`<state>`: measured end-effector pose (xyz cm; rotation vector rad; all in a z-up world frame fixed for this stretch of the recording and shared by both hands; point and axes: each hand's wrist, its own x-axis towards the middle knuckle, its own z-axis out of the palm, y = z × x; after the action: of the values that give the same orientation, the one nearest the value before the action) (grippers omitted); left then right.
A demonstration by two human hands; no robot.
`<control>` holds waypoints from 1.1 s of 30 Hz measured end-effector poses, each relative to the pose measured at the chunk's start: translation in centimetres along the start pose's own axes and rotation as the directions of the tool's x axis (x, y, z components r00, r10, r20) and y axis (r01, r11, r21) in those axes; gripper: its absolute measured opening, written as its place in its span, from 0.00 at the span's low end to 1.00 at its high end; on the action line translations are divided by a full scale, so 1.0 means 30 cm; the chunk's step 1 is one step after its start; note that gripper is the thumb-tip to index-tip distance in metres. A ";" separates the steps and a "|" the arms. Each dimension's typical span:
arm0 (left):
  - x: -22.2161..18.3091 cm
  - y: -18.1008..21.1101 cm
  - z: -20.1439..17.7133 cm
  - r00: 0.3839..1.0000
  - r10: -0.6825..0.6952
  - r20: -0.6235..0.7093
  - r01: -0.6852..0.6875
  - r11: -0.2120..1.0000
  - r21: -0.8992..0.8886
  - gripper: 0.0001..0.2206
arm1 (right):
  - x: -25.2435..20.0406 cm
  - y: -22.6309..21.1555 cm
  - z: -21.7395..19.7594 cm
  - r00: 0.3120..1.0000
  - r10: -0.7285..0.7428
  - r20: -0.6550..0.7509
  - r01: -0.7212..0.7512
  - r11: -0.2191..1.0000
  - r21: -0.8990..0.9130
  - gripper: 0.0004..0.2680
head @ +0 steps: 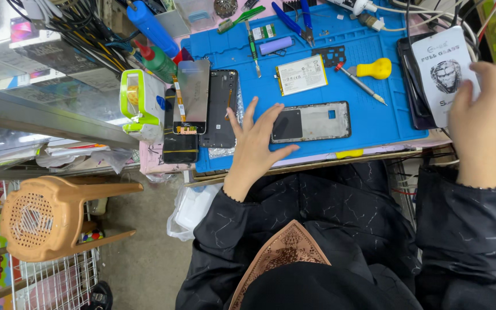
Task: The person removes a mobile phone screen assembly from the device frame with a plastic tool and by hand, detaches internal ribbon cables, and separates the component from the main housing. They handle various phone parts including a battery and mid-frame on a repair mat.
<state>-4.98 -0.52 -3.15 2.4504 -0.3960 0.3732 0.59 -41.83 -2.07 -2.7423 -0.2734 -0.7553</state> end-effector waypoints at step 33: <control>0.062 0.087 0.151 0.959 0.272 0.081 -0.277 0.958 0.070 0.28 | 0.218 -0.271 0.217 0.909 -0.378 0.177 0.352 0.922 0.161 0.08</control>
<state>-3.46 -5.67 -4.57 2.4960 -0.7709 0.4256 7.12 -31.41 -2.23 -2.6784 -0.8704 -0.5153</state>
